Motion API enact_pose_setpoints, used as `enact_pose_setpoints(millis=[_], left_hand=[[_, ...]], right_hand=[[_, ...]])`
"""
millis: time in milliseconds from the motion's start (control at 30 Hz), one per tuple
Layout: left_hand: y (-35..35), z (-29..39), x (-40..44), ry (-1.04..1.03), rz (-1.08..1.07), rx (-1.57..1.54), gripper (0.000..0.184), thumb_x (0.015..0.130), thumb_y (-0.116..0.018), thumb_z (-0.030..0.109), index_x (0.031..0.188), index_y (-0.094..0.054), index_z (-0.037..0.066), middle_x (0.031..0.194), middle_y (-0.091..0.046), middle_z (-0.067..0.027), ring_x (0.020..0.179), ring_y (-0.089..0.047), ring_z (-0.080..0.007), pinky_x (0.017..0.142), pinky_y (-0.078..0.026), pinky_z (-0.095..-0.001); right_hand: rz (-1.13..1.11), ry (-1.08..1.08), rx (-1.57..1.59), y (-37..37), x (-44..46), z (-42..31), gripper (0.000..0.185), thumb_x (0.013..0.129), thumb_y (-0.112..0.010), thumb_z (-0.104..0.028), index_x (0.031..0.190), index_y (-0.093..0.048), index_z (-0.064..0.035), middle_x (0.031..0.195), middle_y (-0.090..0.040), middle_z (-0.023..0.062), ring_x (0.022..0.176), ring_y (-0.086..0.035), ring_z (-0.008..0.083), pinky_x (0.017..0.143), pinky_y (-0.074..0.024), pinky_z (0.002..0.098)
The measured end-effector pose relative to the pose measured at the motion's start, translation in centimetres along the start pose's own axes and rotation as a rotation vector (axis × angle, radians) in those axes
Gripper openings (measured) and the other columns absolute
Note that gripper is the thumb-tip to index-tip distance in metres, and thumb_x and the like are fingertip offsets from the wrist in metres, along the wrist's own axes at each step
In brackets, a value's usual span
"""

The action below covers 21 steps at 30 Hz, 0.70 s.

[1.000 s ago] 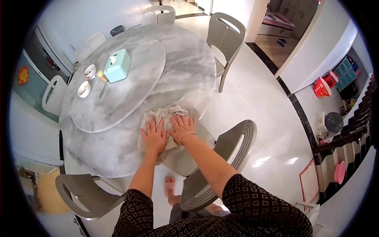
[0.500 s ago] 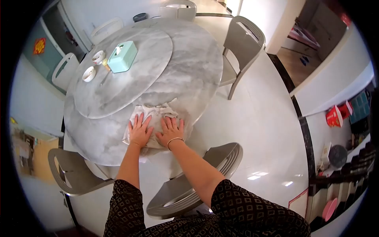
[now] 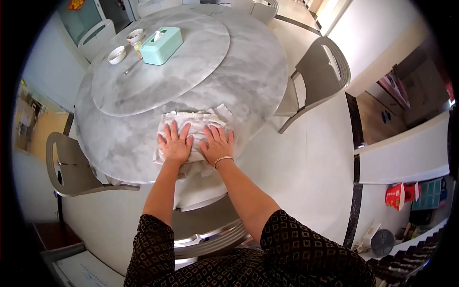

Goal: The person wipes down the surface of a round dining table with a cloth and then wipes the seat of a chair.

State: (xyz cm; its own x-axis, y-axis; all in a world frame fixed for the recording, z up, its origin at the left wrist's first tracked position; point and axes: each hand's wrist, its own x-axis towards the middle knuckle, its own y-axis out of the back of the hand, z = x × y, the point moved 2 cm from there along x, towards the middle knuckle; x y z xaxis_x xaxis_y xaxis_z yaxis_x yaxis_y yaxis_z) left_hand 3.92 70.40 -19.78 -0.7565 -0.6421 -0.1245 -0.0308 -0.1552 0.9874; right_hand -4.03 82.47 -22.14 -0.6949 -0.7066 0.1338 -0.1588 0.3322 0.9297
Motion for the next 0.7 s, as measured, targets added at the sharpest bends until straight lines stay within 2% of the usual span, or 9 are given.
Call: enact_pose_setpoints(millis=[133,267,333,500,700], left_hand=[[-0.4,1.8,0.3,0.078,-0.006,-0.032,0.049,0.092,-0.03,0.046,0.14,-0.026,0.033,0.15,-0.012,-0.0103,0.137,-0.005,-0.0348,0.106,-0.002,-0.0588],[-0.4,4.5,0.3,0.138,-0.008,-0.044,0.05,0.093,-0.029,0.045,0.141,-0.025,0.032,0.15,-0.011,-0.0109,0.137,-0.004,-0.0352,0.105,-0.001,-0.0597],[-0.7,6.7,0.4,0.133,0.022,-0.02,0.05,0.092,-0.032,0.044,0.14,-0.026,0.031,0.149,-0.013,-0.0114,0.137,-0.007,-0.0356,0.105,-0.005,-0.0601],[-1.7,12.5,1.5,0.173,0.085,-0.031,0.051,0.091,-0.034,0.045,0.14,-0.028,0.031,0.148,-0.017,-0.0117,0.136,-0.011,-0.036,0.104,-0.006,-0.0617],[-1.4,17.7,4.0,0.232,0.083,-0.059,0.051,0.091,-0.034,0.046,0.139,-0.029,0.031,0.148,-0.016,-0.0106,0.137,-0.009,-0.0343,0.106,-0.005,-0.0592]], right_hand=[[0.068,0.047,0.009,0.0,0.9,1.6,0.055,0.084,-0.046,-0.044,0.132,-0.041,-0.0192,0.133,-0.041,-0.0009,0.125,-0.032,0.0175,0.106,-0.0142,0.0522],[-0.026,0.144,-0.008,1.8,2.6,4.7,0.055,0.084,-0.045,-0.045,0.132,-0.041,-0.0199,0.134,-0.041,-0.0012,0.126,-0.032,0.0177,0.106,-0.0126,0.0509],[-0.057,0.166,-0.006,2.4,3.7,7.0,0.055,0.084,-0.045,-0.046,0.133,-0.041,-0.0208,0.136,-0.039,-0.0011,0.127,-0.03,0.0173,0.107,-0.0111,0.0501],[-0.088,0.24,-0.017,4.1,6.2,12.6,0.056,0.085,-0.044,-0.049,0.134,-0.04,-0.0216,0.138,-0.038,-0.0015,0.128,-0.03,0.0175,0.108,-0.0105,0.0496],[-0.163,0.334,-0.022,6.3,9.6,18.2,0.057,0.085,-0.043,-0.05,0.135,-0.038,-0.0223,0.139,-0.036,-0.0016,0.129,-0.028,0.0172,0.108,-0.0098,0.0483]])
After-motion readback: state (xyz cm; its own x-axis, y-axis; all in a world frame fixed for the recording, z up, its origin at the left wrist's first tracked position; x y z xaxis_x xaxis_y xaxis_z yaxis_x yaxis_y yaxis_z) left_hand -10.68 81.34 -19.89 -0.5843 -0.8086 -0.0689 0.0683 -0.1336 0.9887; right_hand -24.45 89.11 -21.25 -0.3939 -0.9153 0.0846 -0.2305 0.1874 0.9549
